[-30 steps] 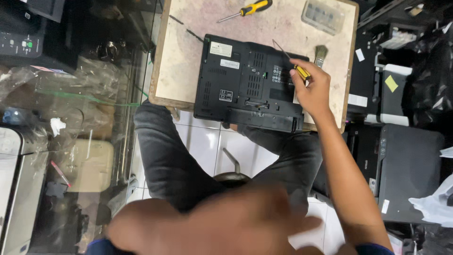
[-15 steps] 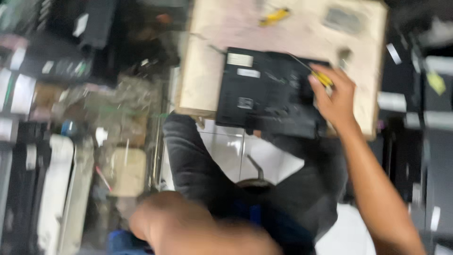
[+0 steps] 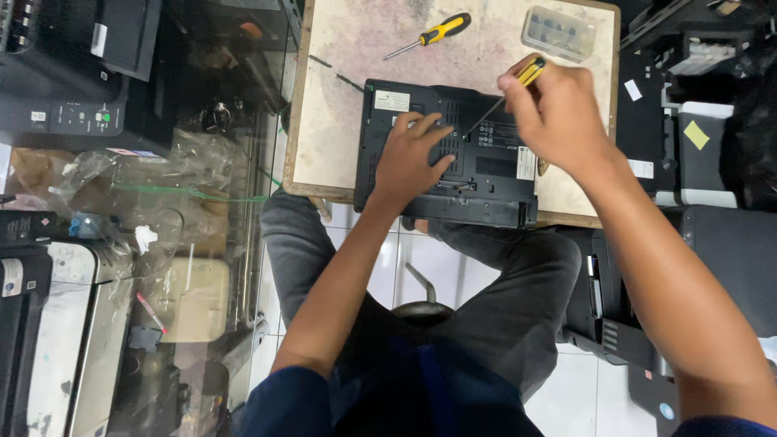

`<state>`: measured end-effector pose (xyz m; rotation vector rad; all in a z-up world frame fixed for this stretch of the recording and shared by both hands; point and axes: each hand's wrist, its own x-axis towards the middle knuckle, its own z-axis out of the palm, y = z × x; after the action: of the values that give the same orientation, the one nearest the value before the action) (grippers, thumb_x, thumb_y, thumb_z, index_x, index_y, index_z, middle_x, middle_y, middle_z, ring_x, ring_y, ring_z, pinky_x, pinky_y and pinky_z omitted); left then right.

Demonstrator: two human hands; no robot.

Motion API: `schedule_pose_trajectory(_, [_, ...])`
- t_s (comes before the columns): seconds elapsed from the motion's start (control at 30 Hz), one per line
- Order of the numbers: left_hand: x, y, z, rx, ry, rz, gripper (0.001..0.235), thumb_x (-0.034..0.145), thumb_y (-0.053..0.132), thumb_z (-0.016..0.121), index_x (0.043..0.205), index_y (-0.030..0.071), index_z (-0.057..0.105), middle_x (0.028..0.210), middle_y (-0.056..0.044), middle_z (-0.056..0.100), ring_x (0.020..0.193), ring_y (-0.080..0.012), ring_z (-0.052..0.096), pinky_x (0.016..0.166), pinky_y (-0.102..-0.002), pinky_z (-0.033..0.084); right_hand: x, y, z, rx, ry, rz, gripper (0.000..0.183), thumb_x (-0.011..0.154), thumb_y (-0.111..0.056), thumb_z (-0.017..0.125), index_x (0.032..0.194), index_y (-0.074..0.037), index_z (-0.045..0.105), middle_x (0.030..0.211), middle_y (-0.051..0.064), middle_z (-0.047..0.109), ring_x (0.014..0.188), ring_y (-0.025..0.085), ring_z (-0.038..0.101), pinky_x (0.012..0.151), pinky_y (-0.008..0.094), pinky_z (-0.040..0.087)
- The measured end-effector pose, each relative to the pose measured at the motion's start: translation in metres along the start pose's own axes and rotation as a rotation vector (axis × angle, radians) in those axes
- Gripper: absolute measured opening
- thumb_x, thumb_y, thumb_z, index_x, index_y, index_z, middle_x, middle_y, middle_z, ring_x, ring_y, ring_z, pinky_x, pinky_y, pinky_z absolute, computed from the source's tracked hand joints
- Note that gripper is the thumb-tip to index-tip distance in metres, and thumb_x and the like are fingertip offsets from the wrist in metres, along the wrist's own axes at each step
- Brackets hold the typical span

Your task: The person uses a screwdriver to remove screws from the back cover of a black electronic device. They lift the cover to reveal the internal components, then place the cover back and reinsert the screws to secure it.

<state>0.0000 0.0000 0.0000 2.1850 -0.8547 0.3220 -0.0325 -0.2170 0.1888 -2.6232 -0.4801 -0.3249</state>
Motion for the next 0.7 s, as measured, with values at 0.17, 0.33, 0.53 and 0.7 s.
schedule_pose_trajectory(0.17, [-0.004,0.001,0.004,0.059,-0.011,-0.044,0.059,0.090,0.044,0.086,0.139,0.015,0.074,0.146,-0.006,0.067,0.129,-0.0335,0.053,0.098,-0.056,0.055,0.005,0.004,0.022,-0.050,-0.098,0.015,0.024,0.121,-0.015,0.062,0.102,0.000,0.066,0.078,0.010,0.064,0.069,0.034,0.062,0.074,0.046,0.046])
schedule_pose_trajectory(0.33, [-0.003,0.004,0.001,0.073,-0.022,-0.056,0.059,0.088,0.045,0.086,0.137,0.015,0.074,0.145,-0.003,0.066,0.127,-0.0325,0.054,0.098,-0.053,0.055,0.009,0.005,0.027,-0.077,-0.130,0.013,0.026,0.121,-0.015,0.062,0.101,0.001,0.063,0.080,0.012,0.064,0.072,0.037,0.062,0.074,0.047,0.045])
schedule_pose_trajectory(0.53, [-0.003,0.006,0.000,0.066,-0.033,-0.100,0.058,0.086,0.045,0.087,0.136,0.018,0.076,0.146,-0.001,0.066,0.128,-0.0307,0.053,0.097,-0.053,0.055,0.010,0.010,0.030,-0.084,-0.149,0.004,0.024,0.121,-0.015,0.062,0.101,-0.001,0.065,0.079,0.011,0.064,0.071,0.034,0.063,0.074,0.045,0.045])
schedule_pose_trajectory(0.7, [-0.003,0.007,-0.002,0.074,0.008,-0.063,0.055,0.084,0.043,0.091,0.131,0.015,0.078,0.142,-0.003,0.068,0.126,-0.0302,0.054,0.094,-0.051,0.056,0.011,0.014,0.023,-0.078,-0.139,0.019,0.021,0.122,-0.016,0.063,0.106,-0.002,0.065,0.069,0.007,0.060,0.064,0.031,0.058,0.073,0.043,0.045])
